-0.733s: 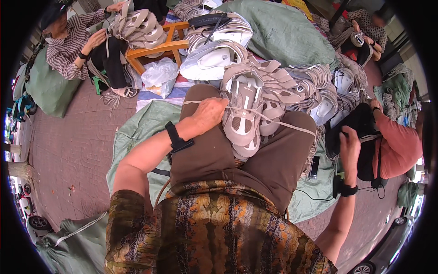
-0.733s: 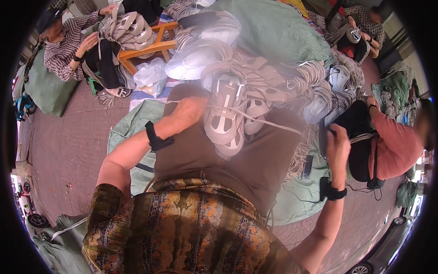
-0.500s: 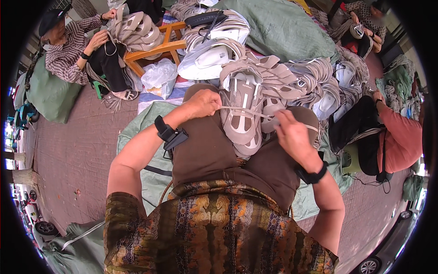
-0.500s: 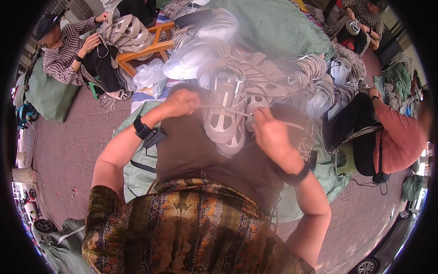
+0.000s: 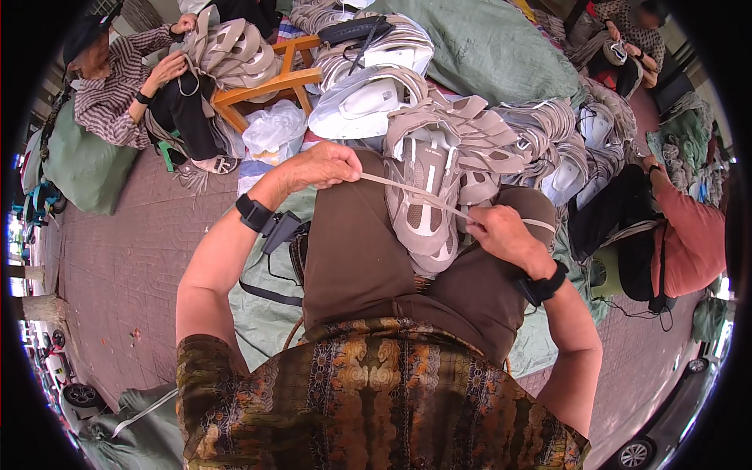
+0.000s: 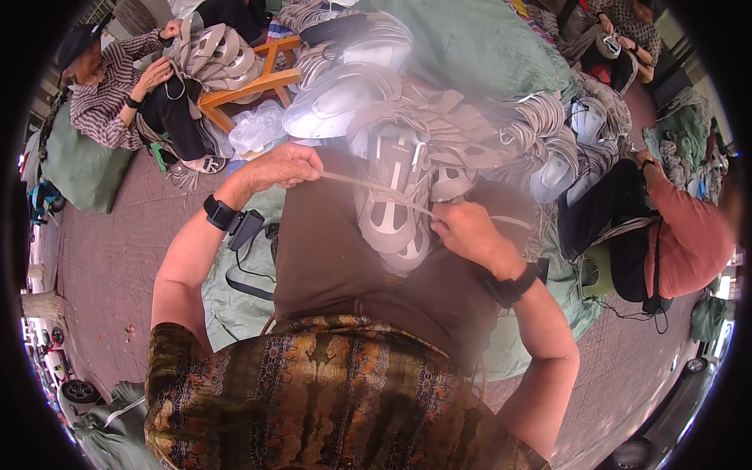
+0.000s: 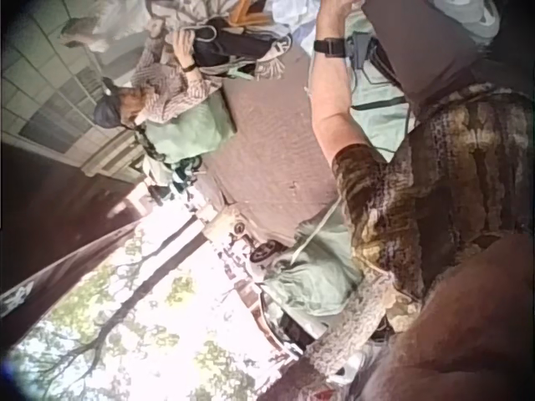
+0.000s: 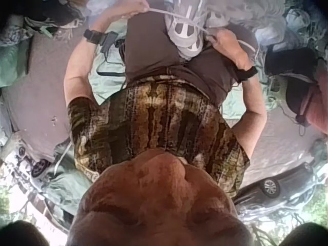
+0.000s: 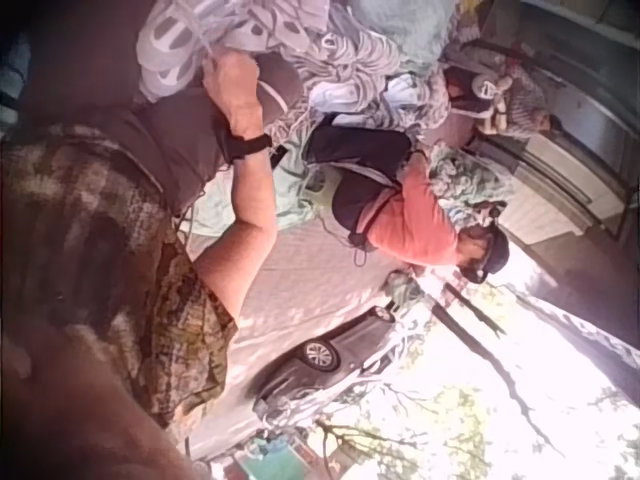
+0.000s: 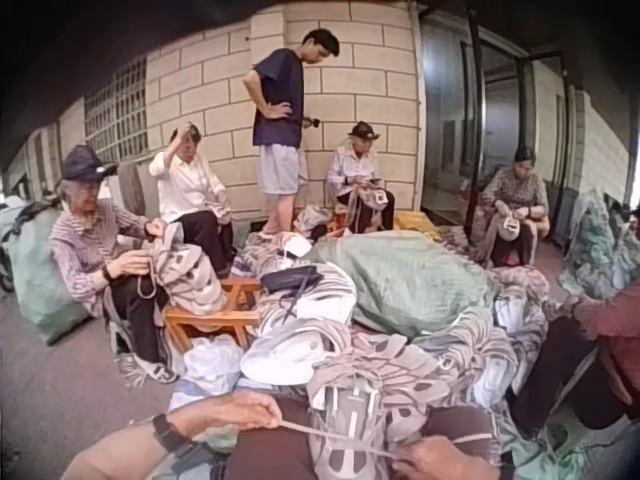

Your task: The person sits on a mat and laces a beige sneaker by hand. They thread a long white lace through the eyelets, pull it tight, and tie a knot. The person repeats this process on a second shoe, handling the laces and adjusting the fit.

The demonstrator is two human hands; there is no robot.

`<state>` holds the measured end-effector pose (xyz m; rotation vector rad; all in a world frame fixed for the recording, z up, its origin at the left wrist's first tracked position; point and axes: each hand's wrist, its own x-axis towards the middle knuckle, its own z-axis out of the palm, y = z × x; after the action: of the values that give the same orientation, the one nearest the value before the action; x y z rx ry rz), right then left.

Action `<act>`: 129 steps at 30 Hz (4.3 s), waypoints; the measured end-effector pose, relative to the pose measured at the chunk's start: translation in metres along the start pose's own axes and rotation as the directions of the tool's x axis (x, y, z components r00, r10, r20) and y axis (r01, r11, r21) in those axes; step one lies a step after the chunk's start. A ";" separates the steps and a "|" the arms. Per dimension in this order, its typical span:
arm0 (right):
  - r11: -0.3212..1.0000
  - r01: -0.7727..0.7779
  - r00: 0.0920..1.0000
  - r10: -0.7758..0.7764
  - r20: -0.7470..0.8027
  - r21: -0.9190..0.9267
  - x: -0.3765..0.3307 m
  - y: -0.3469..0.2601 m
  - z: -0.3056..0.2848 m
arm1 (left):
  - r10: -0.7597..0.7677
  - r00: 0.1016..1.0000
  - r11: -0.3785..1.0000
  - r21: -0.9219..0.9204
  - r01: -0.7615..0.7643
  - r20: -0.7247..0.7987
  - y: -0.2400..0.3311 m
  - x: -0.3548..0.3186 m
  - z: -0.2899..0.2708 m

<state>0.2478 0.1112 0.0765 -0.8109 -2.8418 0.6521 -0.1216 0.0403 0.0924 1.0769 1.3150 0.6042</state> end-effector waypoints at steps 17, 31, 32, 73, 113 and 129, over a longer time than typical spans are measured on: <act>0.897 -0.225 0.941 0.098 -0.325 -0.380 -0.085 0.055 -0.081 | 0.278 0.938 0.732 0.677 -0.067 -0.208 -0.055 -0.037 -0.045; 0.780 -0.510 0.758 0.607 -0.238 0.362 -0.110 0.137 -0.097 | 0.170 0.909 0.908 0.420 0.007 -0.382 -0.042 -0.025 -0.052; 0.846 -0.531 0.756 0.453 -0.473 -0.039 -0.106 0.132 -0.088 | 0.179 0.902 0.891 0.454 0.021 -0.392 -0.045 -0.026 -0.052; 0.846 -0.256 0.859 -0.023 -0.511 -0.468 -0.024 0.077 -0.040 | 0.656 0.719 -0.012 0.949 0.314 -0.230 -0.088 -0.035 -0.061; 0.686 -0.506 0.246 0.696 -0.675 0.523 -0.378 0.162 -0.097 | 0.285 0.161 0.350 0.259 0.900 -0.945 -0.231 -0.317 -0.204; 0.650 -0.131 0.894 0.403 -0.194 0.748 0.024 0.006 0.032 | 0.189 0.067 0.404 0.140 0.904 -0.980 -0.270 -0.342 -0.181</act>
<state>0.2228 0.1167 0.0446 -1.0529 -1.8749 1.3888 -0.4225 -0.3179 0.0291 0.7185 3.3034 -0.0444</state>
